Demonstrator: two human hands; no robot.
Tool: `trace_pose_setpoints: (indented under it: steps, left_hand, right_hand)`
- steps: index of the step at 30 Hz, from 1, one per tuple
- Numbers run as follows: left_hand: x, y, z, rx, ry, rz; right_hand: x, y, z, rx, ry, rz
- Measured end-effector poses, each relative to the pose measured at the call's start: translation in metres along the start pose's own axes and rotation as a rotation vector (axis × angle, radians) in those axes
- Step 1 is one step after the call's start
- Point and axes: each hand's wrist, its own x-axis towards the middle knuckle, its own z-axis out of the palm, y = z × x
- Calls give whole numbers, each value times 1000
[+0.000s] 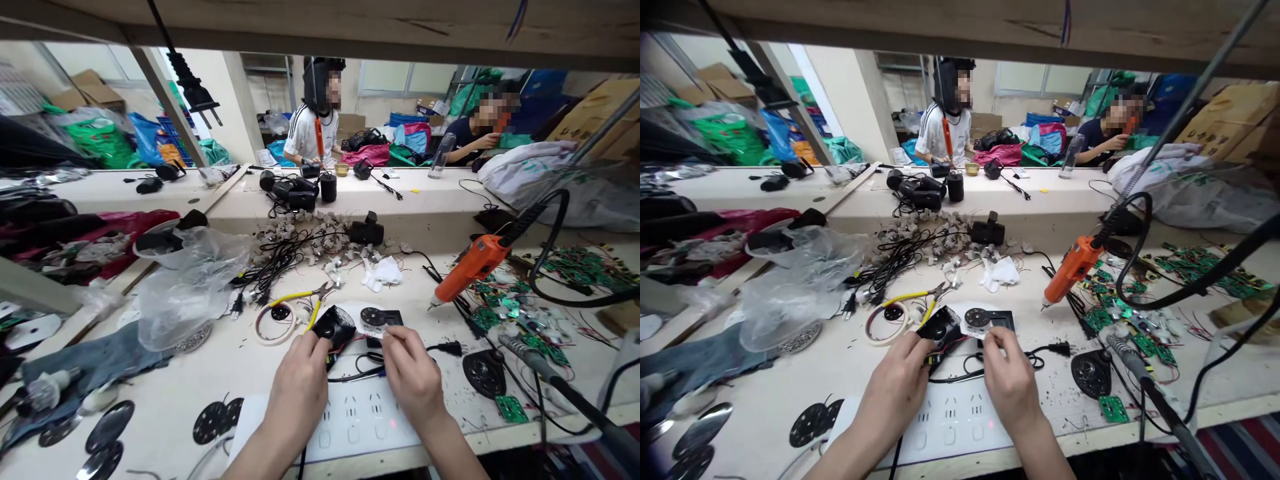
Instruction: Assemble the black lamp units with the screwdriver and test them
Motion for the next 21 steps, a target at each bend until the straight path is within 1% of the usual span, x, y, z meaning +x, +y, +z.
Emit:
trace_pose_setpoints:
  steps: [3, 5, 7, 9, 12, 14, 16, 17, 19, 21]
  left_hand:
    - [8, 15, -2, -59, -92, 4]
    - [12, 21, -6, -131, -119, 4]
    - [17, 25, -10, -185, -106, 18]
    - [23, 29, -12, -215, -63, 58]
    - [38, 38, -11, -238, 13, 164]
    - [50, 45, -9, -240, 20, 227]
    - [62, 50, -9, -232, -23, 256]
    - [67, 52, -9, -226, -58, 264]
    - [75, 53, -11, -220, -125, 277]
    - [82, 52, -11, -221, -172, 281]
  right_hand:
    - [-8, 18, -2, -44, -88, 77]
    - [-13, 26, -3, -22, -152, 121]
    - [-18, 30, -4, 17, -202, 143]
    - [-21, 32, -4, 44, -239, 145]
    - [-24, 32, -6, 64, -269, 139]
    - [-24, 32, -9, 70, -262, 134]
    - [-22, 34, -15, 72, -208, 135]
    - [-20, 36, -18, 65, -146, 146]
    - [-11, 41, -26, 35, 46, 225]
    - [3, 50, -31, 55, 302, 389]
